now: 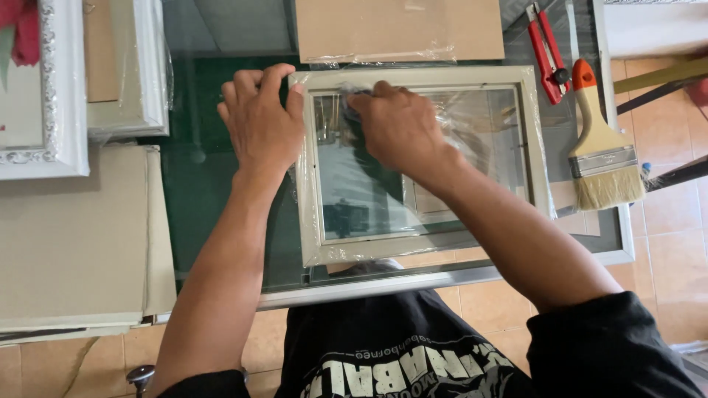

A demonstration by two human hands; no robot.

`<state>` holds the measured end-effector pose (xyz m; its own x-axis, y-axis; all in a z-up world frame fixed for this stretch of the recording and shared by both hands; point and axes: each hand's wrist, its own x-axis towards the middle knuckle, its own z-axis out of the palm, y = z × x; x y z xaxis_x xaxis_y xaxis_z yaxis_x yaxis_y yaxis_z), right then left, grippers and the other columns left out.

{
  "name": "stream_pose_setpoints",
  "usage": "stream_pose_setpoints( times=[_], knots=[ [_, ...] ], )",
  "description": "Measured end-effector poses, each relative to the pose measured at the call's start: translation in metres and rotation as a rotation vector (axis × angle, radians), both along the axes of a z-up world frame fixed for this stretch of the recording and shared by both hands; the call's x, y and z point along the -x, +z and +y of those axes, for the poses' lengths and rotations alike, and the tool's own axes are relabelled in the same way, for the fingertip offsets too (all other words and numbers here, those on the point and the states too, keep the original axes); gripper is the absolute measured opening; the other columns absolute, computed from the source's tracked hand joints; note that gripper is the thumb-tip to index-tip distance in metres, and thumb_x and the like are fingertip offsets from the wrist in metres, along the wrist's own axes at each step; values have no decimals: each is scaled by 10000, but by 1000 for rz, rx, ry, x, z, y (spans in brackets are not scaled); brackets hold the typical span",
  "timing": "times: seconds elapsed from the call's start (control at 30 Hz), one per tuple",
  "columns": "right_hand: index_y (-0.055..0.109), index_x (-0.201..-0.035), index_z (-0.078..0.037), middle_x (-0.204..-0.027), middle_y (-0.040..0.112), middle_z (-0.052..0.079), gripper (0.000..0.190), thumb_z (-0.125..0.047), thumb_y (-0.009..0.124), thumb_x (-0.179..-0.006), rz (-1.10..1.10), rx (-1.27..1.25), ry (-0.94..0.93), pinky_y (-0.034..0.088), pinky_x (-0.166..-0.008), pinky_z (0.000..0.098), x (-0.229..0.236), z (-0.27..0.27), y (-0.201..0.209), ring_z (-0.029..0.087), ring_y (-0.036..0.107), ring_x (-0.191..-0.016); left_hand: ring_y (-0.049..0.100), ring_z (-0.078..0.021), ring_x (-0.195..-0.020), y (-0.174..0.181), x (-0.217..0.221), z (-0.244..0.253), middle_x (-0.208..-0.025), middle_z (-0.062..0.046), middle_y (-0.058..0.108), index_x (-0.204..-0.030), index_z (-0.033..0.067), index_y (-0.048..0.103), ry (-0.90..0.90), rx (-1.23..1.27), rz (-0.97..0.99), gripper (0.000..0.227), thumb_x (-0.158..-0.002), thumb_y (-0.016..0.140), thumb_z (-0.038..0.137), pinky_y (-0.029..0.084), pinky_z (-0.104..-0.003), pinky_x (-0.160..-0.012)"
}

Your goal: Cleaning the glass surface of a picture frame using a cloth and a brush.

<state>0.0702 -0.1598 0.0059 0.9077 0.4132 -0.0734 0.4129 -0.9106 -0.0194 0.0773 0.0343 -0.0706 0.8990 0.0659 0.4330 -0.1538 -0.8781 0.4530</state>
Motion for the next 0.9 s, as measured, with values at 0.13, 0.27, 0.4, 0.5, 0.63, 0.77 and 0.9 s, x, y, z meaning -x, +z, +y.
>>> stream_pose_setpoints(
  times=[0.13, 0.27, 0.4, 0.5, 0.63, 0.77, 0.9],
  knots=[
    [707, -1353, -167, -935, 719, 184, 364, -176, 451, -1094, -18, 92, -60, 367, -331, 227, 3, -83, -10, 132, 478, -418, 474, -313, -947, -1, 1, 0, -1085, -100, 550, -1204, 189, 708, -18, -15, -36, 248, -983, 686, 300, 378, -460, -803],
    [740, -1311, -244, -874, 751, 78, 318, -254, 476, -1133, 39, 218, -367, 335, -361, 262, 3, -156, -5, 148, 511, -425, 457, -309, -952, -1, 0, 1, -1095, -102, 534, -1228, 191, 694, -31, -29, -9, 245, -999, 684, 278, 370, -458, -810],
    [783, -1270, -194, -1014, 768, 225, 350, -116, 552, -1018, 85, 167, -563, 539, -699, 492, 1, -174, 13, 391, 732, -780, 440, -292, -943, -4, -1, 2, -1087, -91, 523, -1235, 189, 696, -35, -55, -9, 240, -1001, 686, 243, 354, -444, -821],
    [769, -1252, -152, -844, 769, 234, 309, -155, 514, -1077, 176, 314, -585, 576, -596, 492, 2, -155, 21, 364, 733, -640, 436, -286, -938, -3, 0, 2, -1072, -92, 510, -1248, 176, 701, -49, -73, -17, 230, -1024, 692, 225, 349, -435, -814],
    [754, -1235, -183, -825, 734, 193, 386, -322, 397, -1186, 338, 240, -612, 557, -615, 445, 53, -155, 35, 295, 665, -590, 433, -291, -928, -3, 1, 0, -1064, -105, 510, -1241, 156, 691, -60, -67, -41, 225, -1024, 694, 216, 344, -439, -807],
    [691, -1249, -187, -846, 702, 147, 263, -264, 533, -1053, 314, 161, -405, 548, -635, 465, 114, -172, 35, 325, 678, -607, 444, -299, -929, -5, -1, 0, -1064, -104, 510, -1222, 175, 673, -27, -80, -64, 215, -1017, 701, 233, 355, -452, -795],
    [715, -1354, -171, -917, 700, 96, 378, -160, 636, -985, 179, 73, -279, 568, -561, 396, 129, -178, 24, 254, 664, -566, 440, -305, -922, -1, 2, -2, -1056, -106, 501, -1212, 168, 659, -26, -97, -111, 222, -1002, 716, 210, 356, -453, -778]
  ],
)
